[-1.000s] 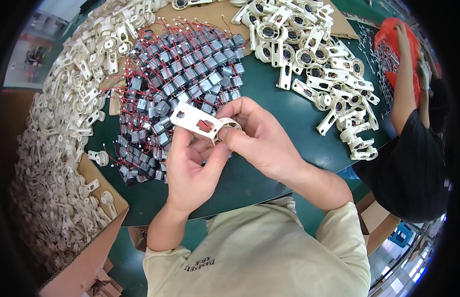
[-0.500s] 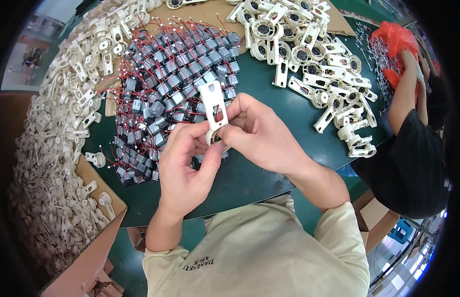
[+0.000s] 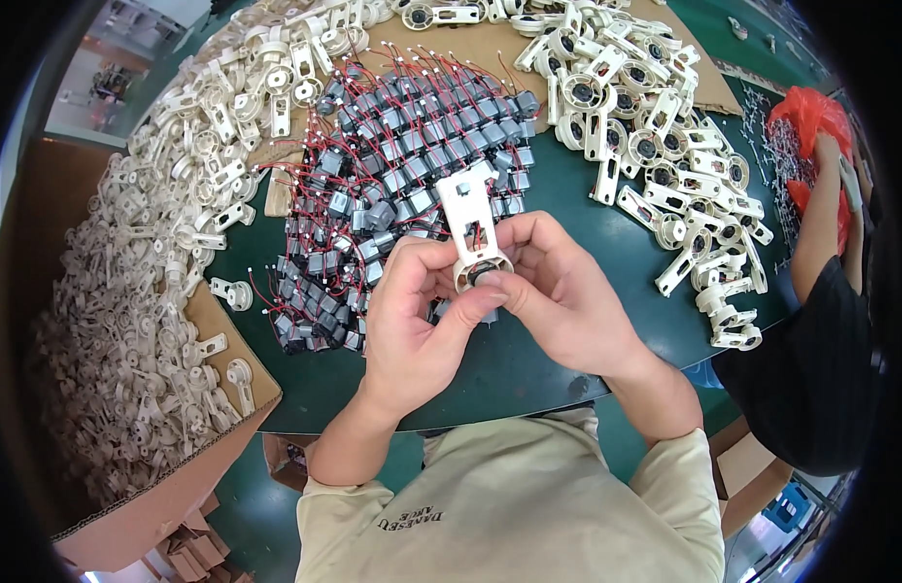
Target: The person assembles small electronic components and wiring into plastic housings by hand at an industrial workbench.
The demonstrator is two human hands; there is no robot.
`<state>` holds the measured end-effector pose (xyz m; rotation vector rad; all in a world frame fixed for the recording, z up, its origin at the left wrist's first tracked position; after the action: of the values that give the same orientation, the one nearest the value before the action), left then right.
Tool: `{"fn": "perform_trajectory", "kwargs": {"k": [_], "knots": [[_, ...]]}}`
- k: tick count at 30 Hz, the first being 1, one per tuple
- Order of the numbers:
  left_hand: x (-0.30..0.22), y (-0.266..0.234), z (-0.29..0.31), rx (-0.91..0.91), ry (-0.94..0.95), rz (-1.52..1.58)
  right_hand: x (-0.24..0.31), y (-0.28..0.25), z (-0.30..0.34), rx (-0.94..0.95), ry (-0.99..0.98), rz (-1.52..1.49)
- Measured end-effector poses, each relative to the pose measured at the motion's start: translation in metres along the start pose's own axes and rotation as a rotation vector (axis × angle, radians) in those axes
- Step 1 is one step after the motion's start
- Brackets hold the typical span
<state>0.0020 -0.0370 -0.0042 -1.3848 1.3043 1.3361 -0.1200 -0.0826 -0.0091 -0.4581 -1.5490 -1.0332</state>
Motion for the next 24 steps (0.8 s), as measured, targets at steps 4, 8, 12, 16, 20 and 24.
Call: {"fn": "perform_trajectory", "kwargs": {"k": [4,8,12,16,20,24], "knots": [[-0.008,-0.003,-0.002,-0.008,0.196,-0.313,0.001,0.000,0.000,0.023,-0.088,0.188],[-0.005,-0.007,-0.004,-0.018,0.196,-0.311,0.000,0.002,-0.008,0.044,-0.001,0.004],[-0.009,-0.015,0.001,-0.005,0.058,-0.151,-0.002,0.009,-0.012,0.066,-0.010,-0.069],[-0.040,-0.063,-0.010,-0.156,0.178,-0.360,0.024,-0.055,-0.001,-0.427,-0.165,0.207],[-0.055,-0.175,-0.002,-0.828,0.082,-0.681,0.074,-0.101,0.007,-0.750,-0.506,0.536],[-0.024,-0.262,0.022,-0.747,-0.238,-1.081,0.082,-0.064,-0.008,-0.519,-0.540,0.620]]}}
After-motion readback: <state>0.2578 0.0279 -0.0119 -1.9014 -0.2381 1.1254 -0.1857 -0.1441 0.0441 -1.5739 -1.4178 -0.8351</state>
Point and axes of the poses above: each hand's wrist, its own z-axis away from the middle knuckle, its own y-axis out of the palm, x = y × z, the point moved 6 cm from there along -z, towards the middle knuckle
